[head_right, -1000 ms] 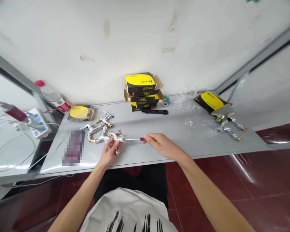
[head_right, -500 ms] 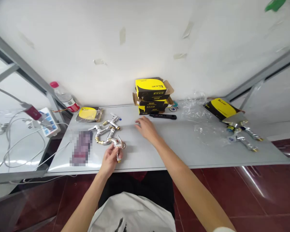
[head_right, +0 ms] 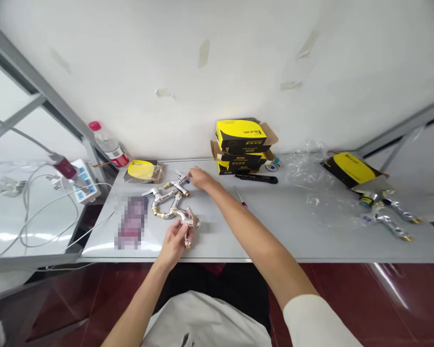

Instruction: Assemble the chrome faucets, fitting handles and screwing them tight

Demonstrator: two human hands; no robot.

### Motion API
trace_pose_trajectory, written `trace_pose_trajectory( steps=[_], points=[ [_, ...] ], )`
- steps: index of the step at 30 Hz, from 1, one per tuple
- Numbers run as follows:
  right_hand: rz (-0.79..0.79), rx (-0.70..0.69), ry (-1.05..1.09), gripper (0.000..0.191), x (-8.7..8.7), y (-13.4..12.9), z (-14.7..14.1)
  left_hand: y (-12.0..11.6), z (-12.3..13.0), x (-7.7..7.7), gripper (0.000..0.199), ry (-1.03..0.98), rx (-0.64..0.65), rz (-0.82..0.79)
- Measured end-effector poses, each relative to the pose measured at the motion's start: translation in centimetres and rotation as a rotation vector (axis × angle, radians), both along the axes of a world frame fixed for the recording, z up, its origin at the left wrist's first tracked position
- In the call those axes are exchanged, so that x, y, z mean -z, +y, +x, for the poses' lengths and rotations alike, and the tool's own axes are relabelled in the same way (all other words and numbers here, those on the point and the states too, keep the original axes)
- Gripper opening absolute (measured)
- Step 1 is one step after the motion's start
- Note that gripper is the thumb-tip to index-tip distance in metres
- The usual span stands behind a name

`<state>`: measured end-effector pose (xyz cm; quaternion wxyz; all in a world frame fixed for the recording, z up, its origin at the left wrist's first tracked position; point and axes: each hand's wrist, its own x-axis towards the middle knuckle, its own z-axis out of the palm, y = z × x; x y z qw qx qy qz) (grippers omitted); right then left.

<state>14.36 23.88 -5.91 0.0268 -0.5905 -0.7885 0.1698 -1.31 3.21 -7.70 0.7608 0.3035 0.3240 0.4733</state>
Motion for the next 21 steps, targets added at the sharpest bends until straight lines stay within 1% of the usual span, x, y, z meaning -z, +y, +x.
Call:
trace_pose_trajectory(
  steps=[5, 10, 14, 16, 17, 19, 21],
  points=[
    [-0.026, -0.039, 0.005, 0.028, 0.1, 0.3, -0.5, 0.0, -0.1, -0.1, 0.054, -0.019, 0.0, -0.012],
    [-0.049, 0.037, 0.046, 0.027, -0.2, 0.2, -1.2, 0.0, 0.0, 0.2, 0.054, -0.013, -0.004, -0.001],
    [-0.096, 0.11, 0.168, 0.023, -1.0, -0.2, -1.0, 0.0, 0.0, 0.5, 0.056, -0.004, 0.005, -0.001],
    [-0.126, 0.154, 0.264, 0.022, -1.7, -1.6, -0.2, 0.0, 0.0, 0.6, 0.056, -0.011, -0.003, -0.001],
    [-0.141, 0.175, 0.317, 0.023, -2.1, -2.6, 0.4, 0.0, 0.0, 0.6, 0.055, -0.017, -0.006, 0.001],
    [-0.175, 0.204, 0.435, 0.029, -3.0, -5.6, 1.7, 0.0, -0.1, 0.6, 0.051, -0.028, -0.003, 0.011],
    [-0.227, 0.208, 0.571, 0.036, -4.0, -9.4, 2.9, 0.0, -0.1, 0.4, 0.046, -0.04, 0.0, 0.021]
  ],
)
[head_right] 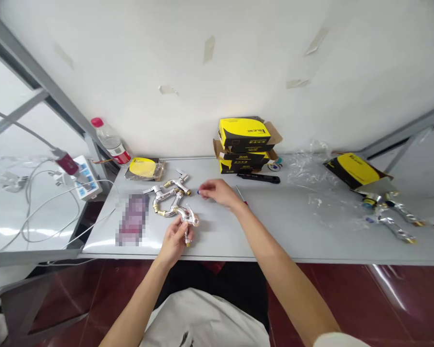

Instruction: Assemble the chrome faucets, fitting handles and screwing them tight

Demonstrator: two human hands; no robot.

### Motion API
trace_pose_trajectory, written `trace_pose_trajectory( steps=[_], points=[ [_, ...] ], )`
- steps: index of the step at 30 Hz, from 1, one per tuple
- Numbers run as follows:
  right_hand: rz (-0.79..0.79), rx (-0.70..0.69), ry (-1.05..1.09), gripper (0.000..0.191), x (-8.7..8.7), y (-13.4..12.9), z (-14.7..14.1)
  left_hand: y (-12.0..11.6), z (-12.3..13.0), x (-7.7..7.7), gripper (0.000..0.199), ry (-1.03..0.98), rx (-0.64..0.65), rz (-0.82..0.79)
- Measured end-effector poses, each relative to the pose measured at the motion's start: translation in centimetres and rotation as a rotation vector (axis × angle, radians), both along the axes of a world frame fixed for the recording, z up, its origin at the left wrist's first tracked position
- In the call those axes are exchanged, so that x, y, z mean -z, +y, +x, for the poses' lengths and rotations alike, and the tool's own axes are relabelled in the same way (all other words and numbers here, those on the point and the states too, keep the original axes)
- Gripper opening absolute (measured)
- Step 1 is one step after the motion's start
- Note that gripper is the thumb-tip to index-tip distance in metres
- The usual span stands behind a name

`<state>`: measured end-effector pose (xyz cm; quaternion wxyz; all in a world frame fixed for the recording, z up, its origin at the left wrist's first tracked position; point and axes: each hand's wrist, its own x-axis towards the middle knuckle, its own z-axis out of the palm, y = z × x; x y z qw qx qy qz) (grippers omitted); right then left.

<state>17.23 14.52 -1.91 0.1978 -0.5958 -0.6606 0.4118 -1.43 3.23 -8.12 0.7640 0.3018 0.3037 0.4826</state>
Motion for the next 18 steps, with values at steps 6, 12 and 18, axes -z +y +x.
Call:
trace_pose_trajectory(
  steps=[6, 12, 18],
  points=[
    [-0.184, 0.036, 0.396, 0.033, -2.2, -8.6, 0.0, 0.1, 0.0, -0.6, 0.043, -0.052, -0.028, -0.034],
    [-0.177, 0.059, 0.446, 0.028, -2.4, -9.2, -1.8, 0.1, 0.1, -0.7, 0.048, -0.005, -0.02, -0.044],
    [-0.193, 0.096, 0.394, 0.033, -2.4, -9.1, -2.0, 0.1, 0.1, -0.8, 0.051, 0.007, -0.013, -0.036]
  ],
)
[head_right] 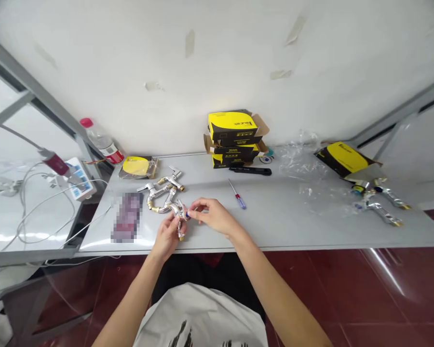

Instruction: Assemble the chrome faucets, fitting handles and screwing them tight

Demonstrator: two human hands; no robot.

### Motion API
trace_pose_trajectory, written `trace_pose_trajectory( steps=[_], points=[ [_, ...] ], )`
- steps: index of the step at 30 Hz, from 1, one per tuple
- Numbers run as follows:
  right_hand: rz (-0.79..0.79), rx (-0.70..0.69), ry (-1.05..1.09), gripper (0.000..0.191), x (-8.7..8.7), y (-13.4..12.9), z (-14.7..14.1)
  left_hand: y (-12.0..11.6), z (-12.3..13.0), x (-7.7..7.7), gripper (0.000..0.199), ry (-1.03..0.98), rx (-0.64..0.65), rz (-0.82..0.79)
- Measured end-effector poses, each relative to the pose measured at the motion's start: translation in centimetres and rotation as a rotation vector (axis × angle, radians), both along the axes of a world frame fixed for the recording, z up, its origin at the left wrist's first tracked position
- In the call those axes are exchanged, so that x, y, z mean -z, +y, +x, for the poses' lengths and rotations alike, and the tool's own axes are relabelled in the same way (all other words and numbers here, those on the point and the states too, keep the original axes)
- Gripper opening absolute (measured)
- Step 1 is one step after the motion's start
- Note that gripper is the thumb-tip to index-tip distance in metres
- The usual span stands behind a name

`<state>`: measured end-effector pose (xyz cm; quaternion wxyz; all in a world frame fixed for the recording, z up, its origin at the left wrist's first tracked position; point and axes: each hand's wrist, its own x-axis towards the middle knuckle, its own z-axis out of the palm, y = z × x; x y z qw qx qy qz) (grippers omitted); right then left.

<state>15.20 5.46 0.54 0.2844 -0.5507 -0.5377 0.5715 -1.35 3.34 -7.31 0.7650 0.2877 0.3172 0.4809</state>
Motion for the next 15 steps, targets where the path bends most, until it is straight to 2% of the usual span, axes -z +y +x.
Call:
trace_pose_trajectory(
  steps=[4, 10, 15],
  points=[
    [-0.071, 0.028, 0.036, 0.036, 0.49, -0.04, 0.09, -0.05, -0.07, 0.02, 0.046, -0.001, 0.006, 0.016],
    [-0.203, 0.005, 0.225, 0.046, 0.99, 0.09, 0.21, -0.13, -0.16, 0.1, 0.045, 0.012, 0.028, 0.029],
    [-0.197, -0.057, 0.205, 0.048, 0.84, 0.01, -0.09, -0.23, -0.22, 0.17, 0.04, 0.005, 0.033, 0.04]
  ],
)
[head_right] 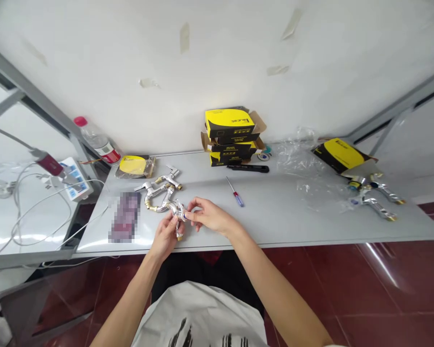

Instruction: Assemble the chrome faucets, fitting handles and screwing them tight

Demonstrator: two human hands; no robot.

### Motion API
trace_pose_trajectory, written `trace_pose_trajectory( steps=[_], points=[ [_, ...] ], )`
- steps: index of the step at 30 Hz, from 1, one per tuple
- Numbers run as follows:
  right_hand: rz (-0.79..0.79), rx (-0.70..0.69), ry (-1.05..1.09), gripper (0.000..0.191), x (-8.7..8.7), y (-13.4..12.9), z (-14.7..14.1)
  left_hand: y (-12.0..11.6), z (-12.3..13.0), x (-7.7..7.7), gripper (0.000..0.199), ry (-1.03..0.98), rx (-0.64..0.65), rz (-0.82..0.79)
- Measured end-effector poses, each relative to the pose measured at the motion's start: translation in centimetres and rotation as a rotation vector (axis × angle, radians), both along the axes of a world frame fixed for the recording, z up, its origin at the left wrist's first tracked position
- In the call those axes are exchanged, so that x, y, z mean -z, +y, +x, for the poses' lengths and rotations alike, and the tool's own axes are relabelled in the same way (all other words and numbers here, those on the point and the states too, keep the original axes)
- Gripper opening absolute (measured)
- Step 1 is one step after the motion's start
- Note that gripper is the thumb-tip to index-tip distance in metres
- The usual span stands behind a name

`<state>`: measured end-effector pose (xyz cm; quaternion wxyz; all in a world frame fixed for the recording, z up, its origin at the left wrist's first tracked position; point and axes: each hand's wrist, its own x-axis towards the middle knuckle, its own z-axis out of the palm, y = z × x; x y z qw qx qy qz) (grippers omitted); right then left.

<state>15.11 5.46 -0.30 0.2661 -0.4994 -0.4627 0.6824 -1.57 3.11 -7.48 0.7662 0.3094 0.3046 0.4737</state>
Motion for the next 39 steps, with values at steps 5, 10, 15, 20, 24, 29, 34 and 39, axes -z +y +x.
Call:
trace_pose_trajectory(
  steps=[5, 10, 15, 20, 24, 29, 34, 39],
  points=[
    [0.056, -0.025, -0.06, 0.045, 0.0, -0.5, 0.1, -0.1, 0.0, 0.3, 0.047, -0.014, 0.015, -0.018],
    [0.084, -0.013, 0.004, 0.038, 0.5, -1.0, 1.2, 0.1, 0.2, 0.3, 0.043, 0.015, 0.045, 0.022],
    [0.089, 0.003, 0.011, 0.039, 1.4, -1.3, 1.5, 0.0, 0.2, 0.4, 0.05, 0.112, 0.037, 0.038],
    [0.08, 0.003, 0.051, 0.042, 2.2, -1.3, 2.0, -0.1, 0.5, 0.3, 0.058, 0.212, 0.019, 0.048],
    [0.129, 0.05, 0.041, 0.046, 3.6, -1.5, 2.9, 0.1, 1.8, -0.6, 0.046, 0.282, 0.025, 0.131],
    [0.194, 0.175, -0.097, 0.044, 4.0, -0.6, 4.1, 0.8, 2.8, -1.6, 0.038, 0.386, 0.116, 0.262],
    [0.215, 0.26, -0.182, 0.047, 4.5, 2.1, 5.1, 0.3, 1.0, -2.4, 0.052, 0.635, 0.203, 0.305],
    [0.235, 0.335, -0.281, 0.059, 4.3, 4.1, 5.3, 0.9, -2.4, -4.7, 0.043, 0.672, 0.091, 0.404]
  ],
)
